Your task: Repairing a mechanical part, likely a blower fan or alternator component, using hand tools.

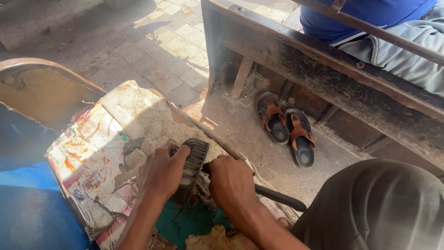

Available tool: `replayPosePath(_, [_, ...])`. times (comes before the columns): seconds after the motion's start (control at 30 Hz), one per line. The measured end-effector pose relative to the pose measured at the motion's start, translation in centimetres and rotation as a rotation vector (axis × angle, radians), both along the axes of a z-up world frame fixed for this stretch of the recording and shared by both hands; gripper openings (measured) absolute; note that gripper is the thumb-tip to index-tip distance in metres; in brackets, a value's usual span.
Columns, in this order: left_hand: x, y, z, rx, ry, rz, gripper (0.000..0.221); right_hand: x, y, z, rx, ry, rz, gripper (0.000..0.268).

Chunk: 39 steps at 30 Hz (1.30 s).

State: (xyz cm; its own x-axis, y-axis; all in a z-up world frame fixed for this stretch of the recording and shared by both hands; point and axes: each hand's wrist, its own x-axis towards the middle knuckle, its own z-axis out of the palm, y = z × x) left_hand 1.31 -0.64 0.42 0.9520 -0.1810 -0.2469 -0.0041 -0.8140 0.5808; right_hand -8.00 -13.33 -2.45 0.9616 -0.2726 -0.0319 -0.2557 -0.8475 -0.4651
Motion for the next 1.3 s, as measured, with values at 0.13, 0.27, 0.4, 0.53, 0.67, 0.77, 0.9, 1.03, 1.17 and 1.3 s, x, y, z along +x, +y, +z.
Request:
replayPosePath(0.13, [0.2,-0.3,0.3,0.091,-0.080,-0.084,0.057,-0.5,-0.7,-0.4,0.135,0.059,0.135,0.022])
replayPosePath(0.27, [0.6,-0.1,-0.4,0.081,-0.139,-0.103,0.060,-0.9,-1.5,2.2,0.411,0.313,0.275,0.029])
replayPosePath(0.4, [0.6,0.7,-0.5,0.019,-0.079,-0.034,0.057,-1.1,-4.0,-3.0,0.141,0.069,0.310,0.026])
replayPosePath(0.53, [1.3,1.1,-0.2,-0.128,0.112,0.047,0.058,-1.7,-3.8,-4.0,-0.115,0.009,0.259,0.012])
replayPosePath(0.67, [2.4,2.3,-2.3,-0.258,0.061,0.076,0.056,-1.3,-2.3,0.3,-0.059,0.192,0.193,0.013])
replayPosePath(0.77, [3.8,2.9,-3.7,-0.619,0.336,0.241,0.050,-1.5,-1.6,2.0,-0.020,0.159,0.233,0.033])
replayPosePath(0.9, [3.7,2.8,-3.5,-0.829,0.424,0.346,0.045,-1.4,-1.0,5.8,-0.147,0.220,0.325,0.037])
replayPosePath(1.03, [2.5,2.4,-1.4,-0.688,0.279,0.268,0.050,-1.4,-2.6,5.1,-0.011,0.314,0.583,0.043])
replayPosePath(1.17, [3.7,3.0,-0.5,-0.179,0.155,0.185,0.081,-2.6,-1.9,7.5,0.139,0.425,0.637,0.046])
replayPosePath(1.3, [2.9,2.7,2.0,-0.007,0.082,0.087,0.082,-1.9,-1.1,7.3,0.053,0.423,0.357,0.036])
